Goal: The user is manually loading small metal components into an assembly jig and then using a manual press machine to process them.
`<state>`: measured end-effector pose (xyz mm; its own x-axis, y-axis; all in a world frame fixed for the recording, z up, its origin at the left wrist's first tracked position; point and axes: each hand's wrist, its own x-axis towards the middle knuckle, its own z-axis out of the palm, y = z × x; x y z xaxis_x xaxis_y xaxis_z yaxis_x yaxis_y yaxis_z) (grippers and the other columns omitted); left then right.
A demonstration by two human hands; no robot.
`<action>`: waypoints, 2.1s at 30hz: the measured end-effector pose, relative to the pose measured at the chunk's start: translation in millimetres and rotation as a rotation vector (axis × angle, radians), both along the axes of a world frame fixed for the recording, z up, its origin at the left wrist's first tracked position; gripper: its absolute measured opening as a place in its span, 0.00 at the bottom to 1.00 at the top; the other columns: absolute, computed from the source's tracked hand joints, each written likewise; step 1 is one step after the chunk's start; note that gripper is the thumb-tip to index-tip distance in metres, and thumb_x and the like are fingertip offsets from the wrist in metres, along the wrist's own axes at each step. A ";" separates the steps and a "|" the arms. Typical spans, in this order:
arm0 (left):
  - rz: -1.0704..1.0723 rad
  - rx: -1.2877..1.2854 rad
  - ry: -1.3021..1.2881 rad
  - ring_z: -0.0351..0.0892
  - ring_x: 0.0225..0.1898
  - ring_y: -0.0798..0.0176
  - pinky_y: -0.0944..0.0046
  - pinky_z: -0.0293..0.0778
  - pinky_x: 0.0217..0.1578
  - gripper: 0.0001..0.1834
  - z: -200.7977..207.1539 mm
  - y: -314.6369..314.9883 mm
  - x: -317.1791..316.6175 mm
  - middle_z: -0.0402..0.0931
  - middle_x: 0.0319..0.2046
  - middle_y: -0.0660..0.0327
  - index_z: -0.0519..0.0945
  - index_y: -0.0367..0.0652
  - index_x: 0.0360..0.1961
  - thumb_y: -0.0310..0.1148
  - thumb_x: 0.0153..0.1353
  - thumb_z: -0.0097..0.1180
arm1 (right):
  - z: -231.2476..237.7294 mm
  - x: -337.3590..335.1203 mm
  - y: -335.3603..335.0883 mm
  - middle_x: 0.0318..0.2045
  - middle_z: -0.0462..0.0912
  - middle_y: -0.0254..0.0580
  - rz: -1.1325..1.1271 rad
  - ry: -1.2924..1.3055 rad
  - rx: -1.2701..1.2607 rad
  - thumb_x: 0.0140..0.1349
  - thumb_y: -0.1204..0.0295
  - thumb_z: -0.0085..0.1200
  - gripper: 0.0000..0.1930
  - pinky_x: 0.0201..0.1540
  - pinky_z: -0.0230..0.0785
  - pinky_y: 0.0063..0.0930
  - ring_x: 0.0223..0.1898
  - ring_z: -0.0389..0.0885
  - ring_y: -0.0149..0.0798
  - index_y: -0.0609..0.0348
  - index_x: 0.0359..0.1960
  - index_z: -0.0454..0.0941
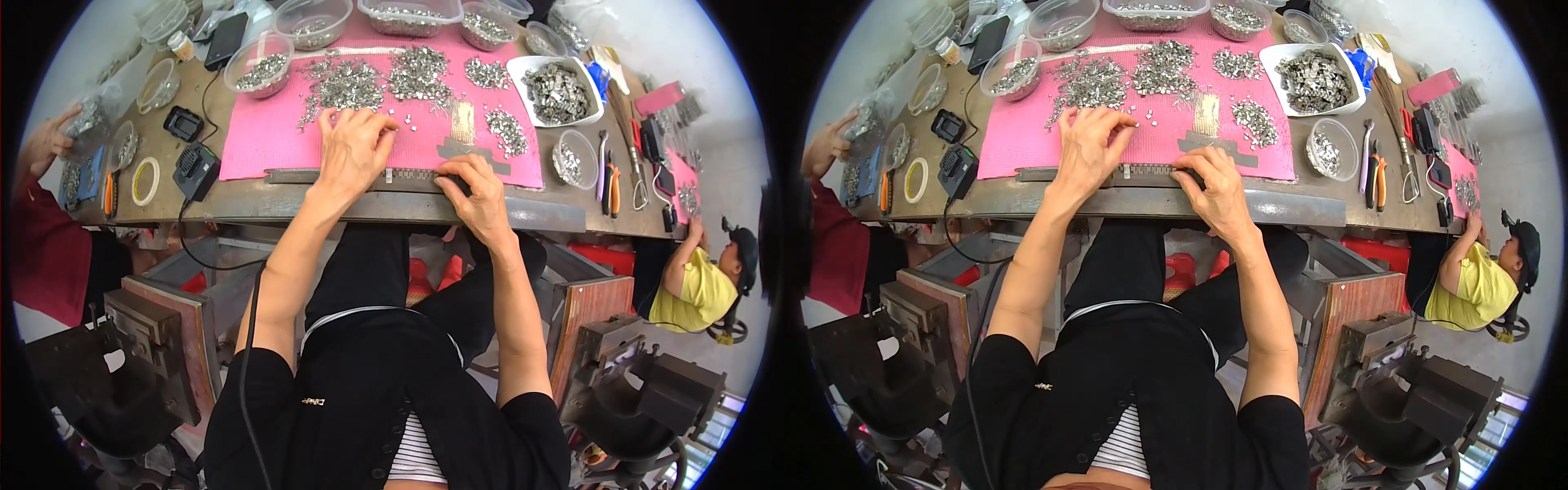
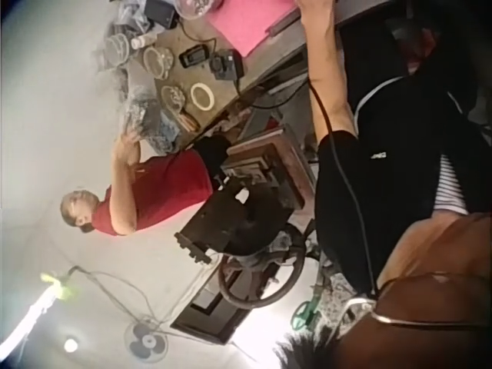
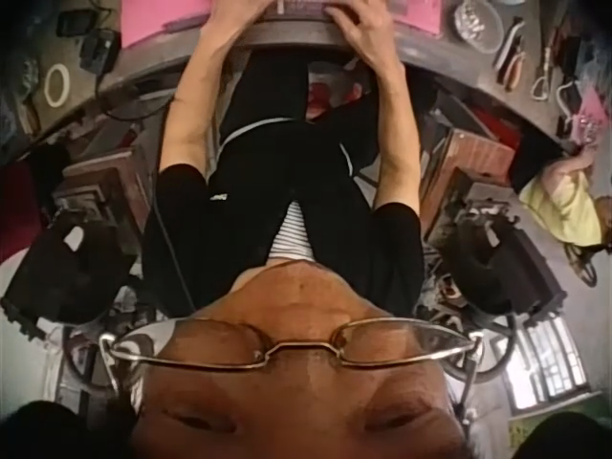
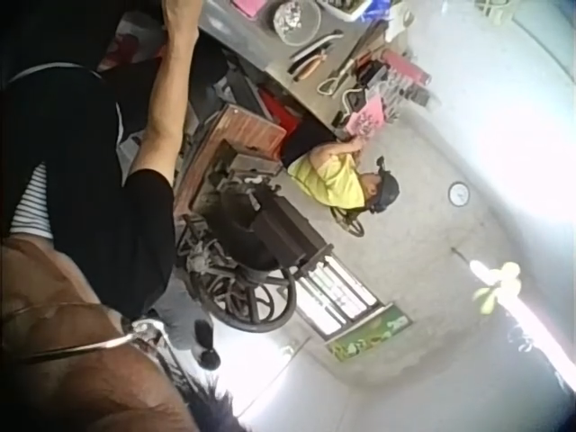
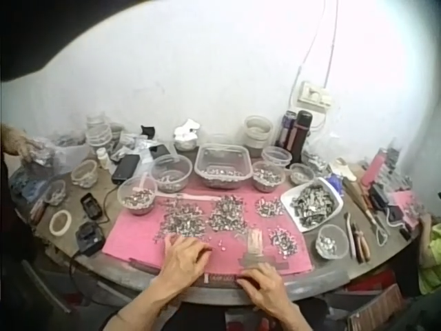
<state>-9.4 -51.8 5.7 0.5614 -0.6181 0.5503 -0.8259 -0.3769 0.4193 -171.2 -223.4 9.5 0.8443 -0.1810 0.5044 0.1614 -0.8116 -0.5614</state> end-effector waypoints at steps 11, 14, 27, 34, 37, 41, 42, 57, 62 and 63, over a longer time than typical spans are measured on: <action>-0.003 0.113 -0.011 0.77 0.41 0.58 0.43 0.58 0.59 0.06 -5.2 -10.6 16.7 0.77 0.31 0.64 0.87 0.51 0.36 0.37 0.59 0.67 | 3.3 68.6 -23.2 0.30 0.80 0.46 0.086 0.016 -0.052 0.61 0.74 0.61 0.07 0.40 0.72 0.43 0.36 0.80 0.50 0.55 0.39 0.87; 0.010 0.107 0.004 0.77 0.41 0.59 0.43 0.58 0.59 0.06 -8.6 -10.4 16.8 0.77 0.31 0.65 0.87 0.51 0.37 0.37 0.59 0.67 | 0.3 81.2 -21.0 0.31 0.80 0.46 0.101 0.082 -0.126 0.61 0.72 0.61 0.06 0.43 0.72 0.44 0.38 0.79 0.51 0.55 0.39 0.86; -0.012 0.008 0.003 0.78 0.42 0.59 0.40 0.55 0.59 0.05 -3.4 -4.6 5.1 0.79 0.32 0.65 0.86 0.49 0.35 0.34 0.58 0.67 | 3.5 78.7 -23.7 0.31 0.81 0.49 0.066 0.158 -0.133 0.59 0.73 0.63 0.07 0.41 0.74 0.44 0.37 0.82 0.52 0.63 0.36 0.82; -0.024 -0.133 0.078 0.78 0.39 0.61 0.44 0.56 0.61 0.04 -1.7 26.5 -27.3 0.80 0.32 0.67 0.86 0.48 0.38 0.33 0.61 0.65 | 17.0 9.2 -12.3 0.30 0.80 0.48 -0.005 0.089 0.243 0.60 0.78 0.62 0.05 0.38 0.73 0.39 0.33 0.81 0.51 0.65 0.36 0.80; -0.046 -0.139 0.081 0.78 0.39 0.60 0.44 0.56 0.61 0.04 -8.1 21.1 -38.0 0.80 0.33 0.67 0.86 0.48 0.37 0.32 0.61 0.66 | 9.8 -0.9 -12.3 0.30 0.80 0.45 -0.037 0.058 0.147 0.59 0.79 0.63 0.06 0.39 0.71 0.39 0.34 0.80 0.49 0.63 0.36 0.79; -0.035 -0.177 0.078 0.78 0.40 0.61 0.45 0.56 0.62 0.04 -10.6 22.4 -42.5 0.80 0.34 0.66 0.86 0.48 0.37 0.32 0.61 0.66 | 8.1 -3.9 -6.6 0.31 0.81 0.42 -0.036 0.020 -0.058 0.58 0.80 0.63 0.07 0.43 0.68 0.38 0.35 0.79 0.47 0.60 0.36 0.79; -0.036 -0.177 0.080 0.78 0.40 0.61 0.45 0.56 0.62 0.04 -11.0 24.2 -42.5 0.80 0.34 0.66 0.86 0.48 0.37 0.32 0.61 0.66 | 6.9 -4.3 -6.1 0.31 0.81 0.42 -0.037 0.022 -0.058 0.58 0.80 0.63 0.07 0.43 0.68 0.38 0.35 0.79 0.47 0.60 0.36 0.79; 0.141 -0.098 0.029 0.74 0.48 0.57 0.54 0.60 0.59 0.14 -4.7 105.2 -23.3 0.79 0.42 0.62 0.85 0.46 0.44 0.36 0.57 0.69 | -16.4 -5.2 10.3 0.34 0.82 0.40 -0.168 -0.046 0.110 0.60 0.79 0.59 0.03 0.47 0.66 0.36 0.40 0.77 0.45 0.60 0.35 0.78; 0.251 0.041 -0.050 0.70 0.54 0.53 0.51 0.59 0.61 0.22 -8.6 134.5 -17.2 0.76 0.50 0.62 0.85 0.48 0.49 0.37 0.51 0.73 | -15.1 -8.5 7.7 0.38 0.85 0.42 -0.155 -0.030 0.176 0.64 0.79 0.57 0.04 0.49 0.71 0.33 0.42 0.80 0.42 0.63 0.39 0.80; 0.269 0.048 -0.078 0.70 0.55 0.53 0.50 0.58 0.61 0.22 -15.9 136.9 -13.1 0.76 0.51 0.61 0.84 0.48 0.49 0.37 0.52 0.72 | -13.9 -8.4 9.0 0.38 0.85 0.42 -0.155 -0.032 0.178 0.64 0.79 0.57 0.04 0.49 0.71 0.33 0.42 0.80 0.42 0.63 0.39 0.80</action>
<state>-22.6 85.2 -10.2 0.6661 -0.4788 0.5719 -0.7224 -0.6048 0.3352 -179.6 -214.4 -4.4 0.7836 -0.3957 0.4789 0.0627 -0.7166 -0.6946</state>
